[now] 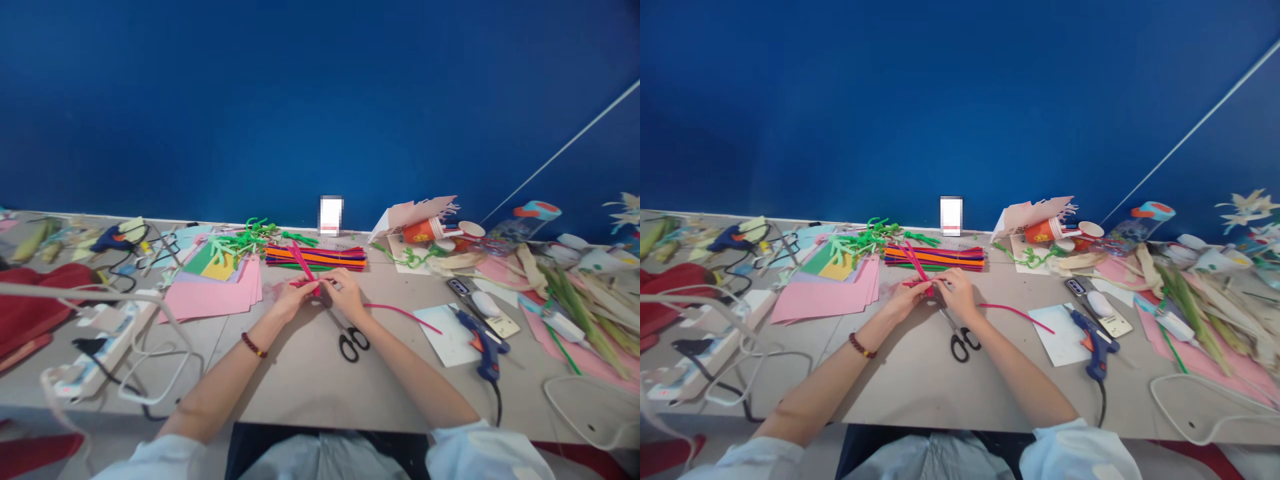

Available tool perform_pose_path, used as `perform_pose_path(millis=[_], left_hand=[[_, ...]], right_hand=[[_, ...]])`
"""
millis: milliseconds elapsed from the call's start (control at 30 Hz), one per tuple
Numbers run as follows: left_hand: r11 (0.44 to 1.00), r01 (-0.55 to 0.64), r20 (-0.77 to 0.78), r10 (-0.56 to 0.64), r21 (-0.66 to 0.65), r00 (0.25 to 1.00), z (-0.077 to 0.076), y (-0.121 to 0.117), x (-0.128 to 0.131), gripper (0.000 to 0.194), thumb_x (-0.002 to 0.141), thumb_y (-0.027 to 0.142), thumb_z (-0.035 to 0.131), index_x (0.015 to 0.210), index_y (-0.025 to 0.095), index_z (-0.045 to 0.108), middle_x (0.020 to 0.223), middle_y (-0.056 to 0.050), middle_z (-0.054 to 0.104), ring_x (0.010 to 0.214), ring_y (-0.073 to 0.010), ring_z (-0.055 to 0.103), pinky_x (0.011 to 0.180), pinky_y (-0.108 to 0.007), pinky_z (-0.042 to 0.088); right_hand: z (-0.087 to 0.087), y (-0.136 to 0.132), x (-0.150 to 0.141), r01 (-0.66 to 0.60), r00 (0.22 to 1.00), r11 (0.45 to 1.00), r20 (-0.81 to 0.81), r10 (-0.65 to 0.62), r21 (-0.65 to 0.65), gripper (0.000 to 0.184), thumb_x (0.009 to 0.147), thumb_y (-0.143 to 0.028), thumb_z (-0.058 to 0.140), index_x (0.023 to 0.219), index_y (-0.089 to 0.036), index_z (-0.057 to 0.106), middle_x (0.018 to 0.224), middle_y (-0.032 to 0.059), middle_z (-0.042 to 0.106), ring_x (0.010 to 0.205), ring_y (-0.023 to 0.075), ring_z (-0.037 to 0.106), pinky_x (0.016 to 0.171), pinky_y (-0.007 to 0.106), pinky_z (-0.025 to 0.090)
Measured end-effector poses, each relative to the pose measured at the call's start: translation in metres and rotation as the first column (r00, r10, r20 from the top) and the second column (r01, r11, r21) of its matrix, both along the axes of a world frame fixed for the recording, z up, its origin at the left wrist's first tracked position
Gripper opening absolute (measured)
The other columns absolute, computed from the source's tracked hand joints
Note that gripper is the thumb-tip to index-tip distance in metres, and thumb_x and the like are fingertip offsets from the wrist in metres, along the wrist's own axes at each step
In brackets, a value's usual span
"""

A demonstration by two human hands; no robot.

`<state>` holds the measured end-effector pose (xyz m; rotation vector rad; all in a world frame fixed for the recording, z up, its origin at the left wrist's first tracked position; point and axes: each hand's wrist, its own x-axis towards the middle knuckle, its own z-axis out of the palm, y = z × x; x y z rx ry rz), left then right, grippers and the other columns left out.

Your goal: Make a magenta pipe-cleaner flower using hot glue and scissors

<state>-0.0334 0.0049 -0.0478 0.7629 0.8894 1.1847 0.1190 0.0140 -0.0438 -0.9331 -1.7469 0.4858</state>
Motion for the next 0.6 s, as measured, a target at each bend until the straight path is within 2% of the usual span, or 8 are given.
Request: perform_pose_path(millis=[167, 333, 500, 600], left_hand=[[1.000, 0.014, 0.012, -0.014, -0.020, 1.000, -0.0025, 0.0015, -0.0002, 0.021, 0.058, 0.022, 0.079, 0.071, 0.011, 0.067, 0.061, -0.002, 0.065, 0.057, -0.0103, 0.059, 0.060, -0.023, 0.048], [0.999, -0.026, 0.074, 0.029, -0.031, 0.997, 0.0026, -0.0001, 0.0018, 0.022, 0.056, 0.021, 0.080, 0.072, 0.010, 0.068, 0.063, -0.002, 0.066, 0.057, -0.0098, 0.058, 0.060, -0.024, 0.048], [0.998, -0.001, 0.117, 0.007, -0.056, 0.993, 0.0032, 0.0023, -0.0002, 0.022, 0.062, 0.027, 0.077, 0.072, 0.010, 0.067, 0.068, -0.005, 0.067, 0.063, -0.0123, 0.061, 0.067, -0.027, 0.051], [0.998, -0.062, 0.034, 0.062, 0.001, 0.997, -0.0012, 0.0055, -0.0023, 0.026, 0.065, 0.031, 0.074, 0.080, 0.012, 0.065, 0.077, -0.006, 0.068, 0.073, -0.0161, 0.064, 0.070, -0.031, 0.052]], right_hand=[[0.0029, -0.0015, -0.0022, -0.013, 1.000, 0.999, -0.015, 0.012, -0.044, 0.012, 0.083, -0.024, 0.059, 0.076, -0.021, 0.068, 0.075, 0.0040, 0.065, 0.073, 0.0180, 0.056, 0.068, 0.032, 0.045], [0.0064, -0.0016, -0.0064, -0.017, 0.998, 0.998, -0.059, 0.013, -0.066, 0.013, 0.082, -0.024, 0.058, 0.071, -0.020, 0.066, 0.072, 0.0041, 0.065, 0.072, 0.0181, 0.055, 0.068, 0.032, 0.044], [0.0024, 0.0040, -0.0018, -0.014, 0.996, 0.995, -0.087, 0.005, -0.102, 0.014, 0.083, -0.025, 0.055, 0.075, -0.020, 0.064, 0.075, 0.0046, 0.063, 0.072, 0.0174, 0.055, 0.065, 0.030, 0.044], [-0.0007, 0.0077, 0.0034, -0.006, 0.991, 0.991, -0.131, -0.011, -0.133, 0.015, 0.084, -0.027, 0.053, 0.075, -0.020, 0.062, 0.077, 0.0044, 0.061, 0.072, 0.0169, 0.055, 0.065, 0.029, 0.044]])
